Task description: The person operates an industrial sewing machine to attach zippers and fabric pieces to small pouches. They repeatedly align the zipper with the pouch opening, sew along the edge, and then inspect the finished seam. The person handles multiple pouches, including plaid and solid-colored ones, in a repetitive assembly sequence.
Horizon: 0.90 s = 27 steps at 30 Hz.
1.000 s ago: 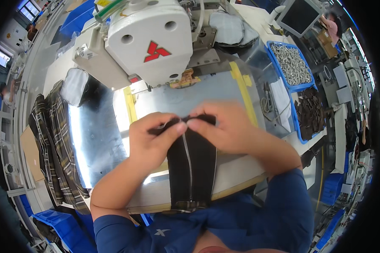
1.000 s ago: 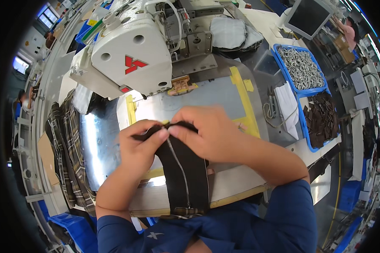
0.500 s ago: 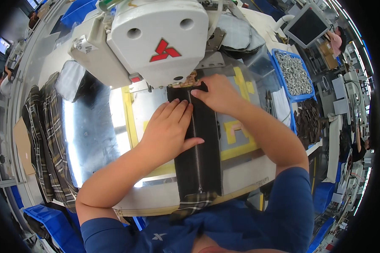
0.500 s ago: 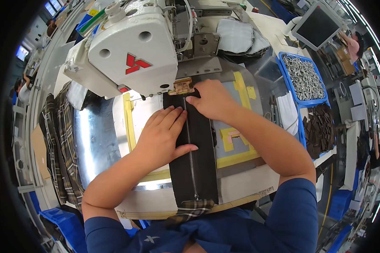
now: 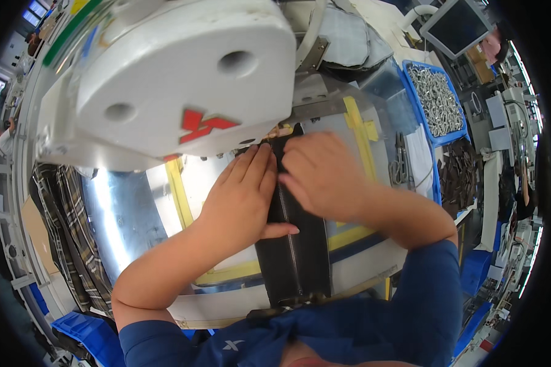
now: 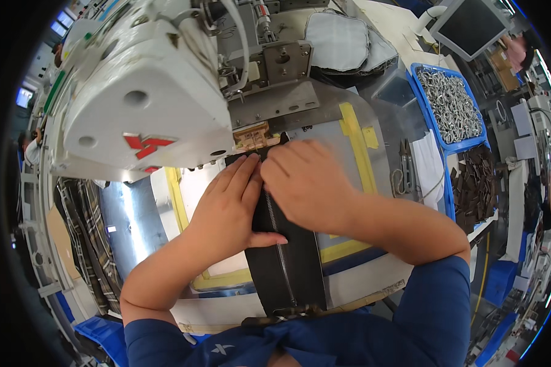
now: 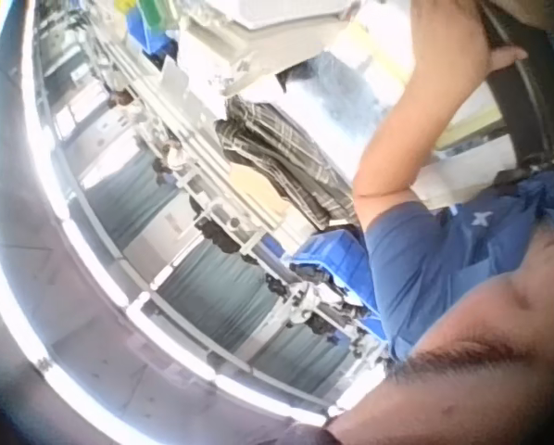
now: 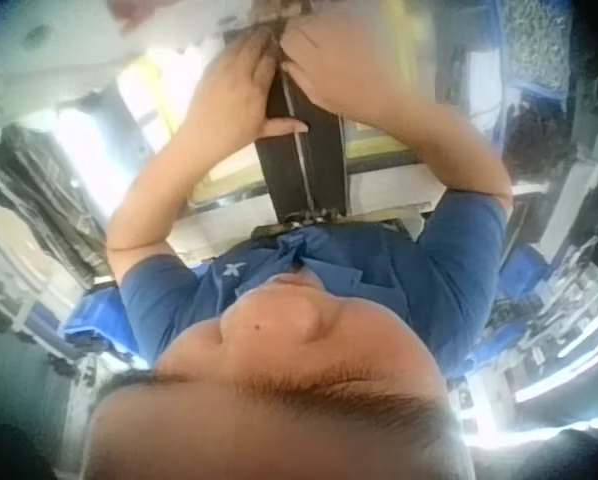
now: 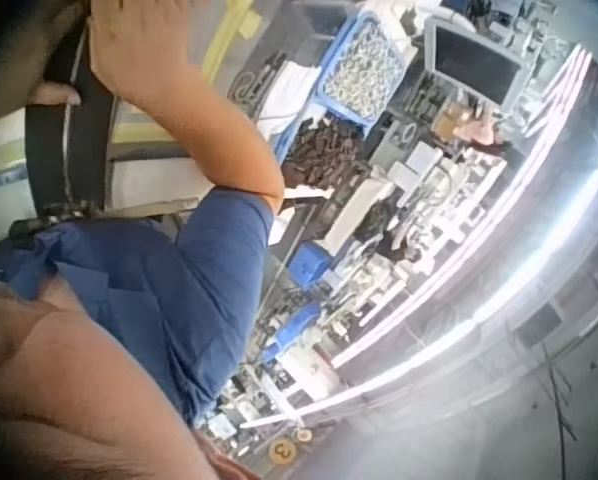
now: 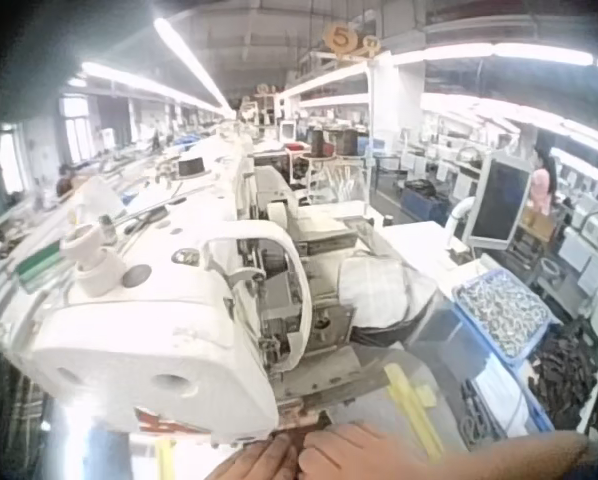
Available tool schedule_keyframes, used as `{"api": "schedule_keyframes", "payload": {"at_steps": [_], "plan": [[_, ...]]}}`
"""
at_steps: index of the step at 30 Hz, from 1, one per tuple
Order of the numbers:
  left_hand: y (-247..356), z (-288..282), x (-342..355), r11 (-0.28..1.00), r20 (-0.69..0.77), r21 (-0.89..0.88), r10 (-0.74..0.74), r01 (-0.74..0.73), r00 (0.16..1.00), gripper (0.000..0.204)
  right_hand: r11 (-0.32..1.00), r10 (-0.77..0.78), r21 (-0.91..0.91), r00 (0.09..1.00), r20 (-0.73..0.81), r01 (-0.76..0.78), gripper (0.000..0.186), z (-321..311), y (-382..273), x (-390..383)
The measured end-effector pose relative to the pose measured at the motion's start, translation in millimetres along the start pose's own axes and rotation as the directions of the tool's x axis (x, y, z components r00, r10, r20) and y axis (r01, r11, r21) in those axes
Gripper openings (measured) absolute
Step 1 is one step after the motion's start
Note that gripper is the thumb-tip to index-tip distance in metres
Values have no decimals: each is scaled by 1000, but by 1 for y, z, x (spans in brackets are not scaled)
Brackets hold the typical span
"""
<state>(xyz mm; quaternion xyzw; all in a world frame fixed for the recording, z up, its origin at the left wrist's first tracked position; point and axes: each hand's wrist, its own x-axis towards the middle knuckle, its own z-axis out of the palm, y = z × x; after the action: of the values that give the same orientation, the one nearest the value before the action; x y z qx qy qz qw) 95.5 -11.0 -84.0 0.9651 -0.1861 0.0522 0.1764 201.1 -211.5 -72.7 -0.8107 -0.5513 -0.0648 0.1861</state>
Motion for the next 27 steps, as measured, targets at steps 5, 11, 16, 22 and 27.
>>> {"api": "schedule_keyframes", "payload": {"at_steps": [5,11,16,22,27], "plan": [[-1,-2,4,998,53,-53,-12,15,999,116,993,-15,115,998,56,9,42,14,1,-1],[0,-4,3,998,50,-64,-25,28,998,116,987,2,160,994,107,-20,44,10,1,0],[1,-2,5,999,30,-42,-17,18,999,116,985,7,169,992,123,-28,45,9,3,1],[1,-3,6,998,37,-60,-21,23,999,115,982,30,181,993,118,-51,45,8,3,0],[0,-1,5,999,15,-54,-8,9,1000,115,982,31,179,984,174,-62,45,6,3,1]]}}
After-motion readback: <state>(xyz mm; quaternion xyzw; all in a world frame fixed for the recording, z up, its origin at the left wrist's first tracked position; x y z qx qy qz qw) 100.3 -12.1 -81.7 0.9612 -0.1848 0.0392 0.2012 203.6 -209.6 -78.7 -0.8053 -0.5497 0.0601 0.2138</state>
